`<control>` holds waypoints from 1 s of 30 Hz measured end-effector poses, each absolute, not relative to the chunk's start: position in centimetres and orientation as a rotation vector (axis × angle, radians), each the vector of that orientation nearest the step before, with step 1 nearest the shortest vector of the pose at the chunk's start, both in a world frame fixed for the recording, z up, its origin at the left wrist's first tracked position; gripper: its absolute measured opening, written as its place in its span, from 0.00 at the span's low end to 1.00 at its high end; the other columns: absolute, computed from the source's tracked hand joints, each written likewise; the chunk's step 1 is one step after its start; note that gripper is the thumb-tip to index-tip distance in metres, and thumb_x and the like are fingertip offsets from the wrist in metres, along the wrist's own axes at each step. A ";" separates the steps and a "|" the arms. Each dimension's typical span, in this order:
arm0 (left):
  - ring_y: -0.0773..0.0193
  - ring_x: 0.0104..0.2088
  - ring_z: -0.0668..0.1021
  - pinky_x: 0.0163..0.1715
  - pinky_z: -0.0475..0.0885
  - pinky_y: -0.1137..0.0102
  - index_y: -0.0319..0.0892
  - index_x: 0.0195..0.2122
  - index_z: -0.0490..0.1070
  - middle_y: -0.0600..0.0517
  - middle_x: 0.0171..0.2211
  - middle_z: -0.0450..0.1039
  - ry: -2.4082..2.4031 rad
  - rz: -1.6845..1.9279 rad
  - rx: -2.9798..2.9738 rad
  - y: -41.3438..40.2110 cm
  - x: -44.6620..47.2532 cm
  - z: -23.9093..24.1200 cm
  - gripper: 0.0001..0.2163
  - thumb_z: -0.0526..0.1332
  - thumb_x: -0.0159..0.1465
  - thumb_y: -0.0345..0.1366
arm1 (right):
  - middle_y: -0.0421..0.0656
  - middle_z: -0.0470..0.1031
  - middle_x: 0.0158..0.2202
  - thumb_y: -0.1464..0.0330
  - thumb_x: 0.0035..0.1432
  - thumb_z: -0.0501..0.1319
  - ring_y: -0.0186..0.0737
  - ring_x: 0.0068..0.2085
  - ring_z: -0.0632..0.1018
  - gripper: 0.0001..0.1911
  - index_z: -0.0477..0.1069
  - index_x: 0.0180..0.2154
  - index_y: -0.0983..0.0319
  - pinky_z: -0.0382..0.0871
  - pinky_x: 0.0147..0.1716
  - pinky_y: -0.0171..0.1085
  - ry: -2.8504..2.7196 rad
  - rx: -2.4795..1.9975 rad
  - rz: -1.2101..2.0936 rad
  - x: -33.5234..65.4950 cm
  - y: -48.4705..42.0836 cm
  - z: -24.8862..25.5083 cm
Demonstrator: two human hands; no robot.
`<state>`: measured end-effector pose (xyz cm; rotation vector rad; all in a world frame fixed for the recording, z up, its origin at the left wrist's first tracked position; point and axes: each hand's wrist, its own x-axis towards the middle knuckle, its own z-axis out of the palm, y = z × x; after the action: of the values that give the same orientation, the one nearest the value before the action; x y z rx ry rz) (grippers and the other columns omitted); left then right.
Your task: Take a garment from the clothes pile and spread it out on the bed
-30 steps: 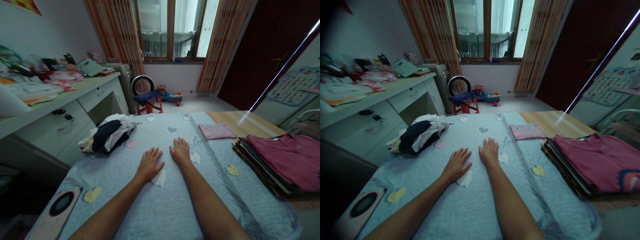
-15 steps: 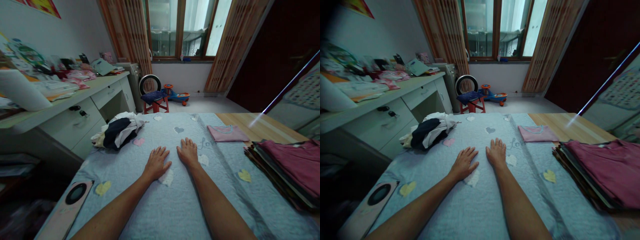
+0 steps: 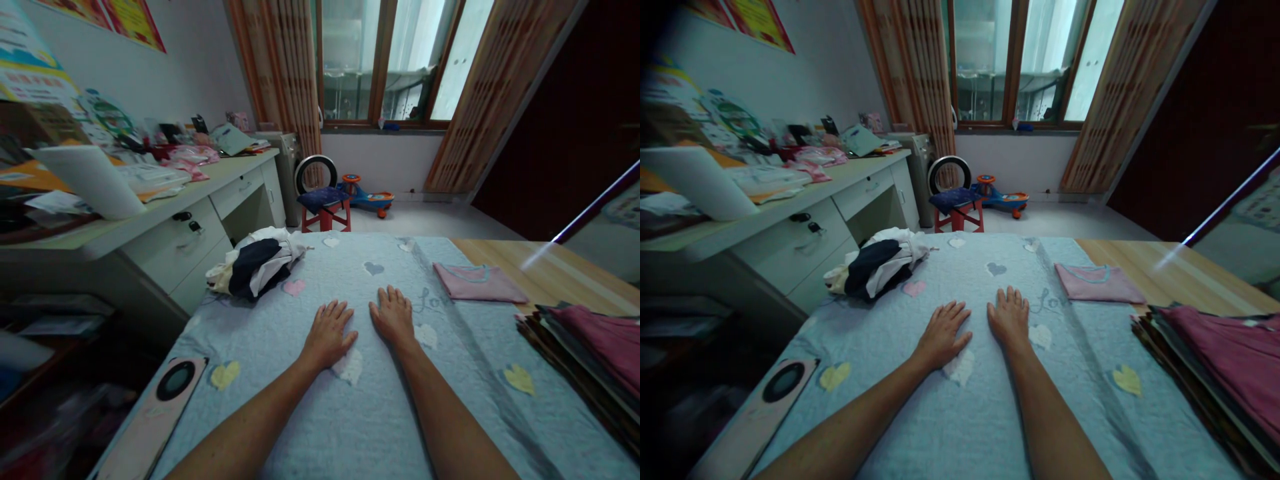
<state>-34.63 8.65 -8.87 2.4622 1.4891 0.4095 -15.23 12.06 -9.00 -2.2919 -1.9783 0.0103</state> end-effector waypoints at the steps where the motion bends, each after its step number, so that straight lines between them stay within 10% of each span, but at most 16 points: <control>1: 0.49 0.70 0.59 0.69 0.52 0.47 0.48 0.64 0.64 0.48 0.69 0.60 1.485 0.424 2.456 8.7 -34.7 -8.9 0.23 0.57 0.69 0.44 | 0.53 0.55 0.71 0.57 0.68 0.50 0.56 0.70 0.57 0.30 0.60 0.67 0.63 0.46 0.66 0.54 -1.979 -2.296 0.004 -15.2 12.1 -9.1; 17: 0.48 0.62 0.68 0.64 0.62 0.50 0.43 0.44 0.73 0.41 0.57 0.64 2.142 1.494 1.821 12.4 -41.2 -7.7 0.09 0.59 0.63 0.31 | 0.53 0.58 0.70 0.58 0.69 0.50 0.55 0.69 0.59 0.29 0.62 0.66 0.62 0.49 0.65 0.52 -2.003 -2.285 -0.070 -14.7 12.4 -9.7; 24: 0.40 0.67 0.59 0.64 0.58 0.44 0.38 0.60 0.59 0.32 0.63 0.55 2.473 1.950 1.297 14.6 -48.2 -7.8 0.33 0.66 0.51 0.28 | 0.53 0.60 0.69 0.57 0.69 0.50 0.54 0.68 0.60 0.29 0.63 0.65 0.62 0.50 0.65 0.52 -2.001 -2.264 -0.083 -14.6 12.5 -9.9; 30: 0.68 0.29 0.75 0.39 0.76 0.67 0.42 0.59 0.61 0.51 0.41 0.72 2.076 1.924 1.108 15.5 -49.1 -8.6 0.29 0.63 0.55 0.29 | 0.53 0.59 0.69 0.57 0.69 0.50 0.54 0.68 0.60 0.29 0.63 0.66 0.62 0.49 0.65 0.52 -1.992 -2.269 -0.084 -14.5 12.6 -10.2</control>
<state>-49.05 15.53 -8.63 1.1078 2.0756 1.9241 -14.48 12.58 -10.22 -2.2691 -1.9917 -0.0841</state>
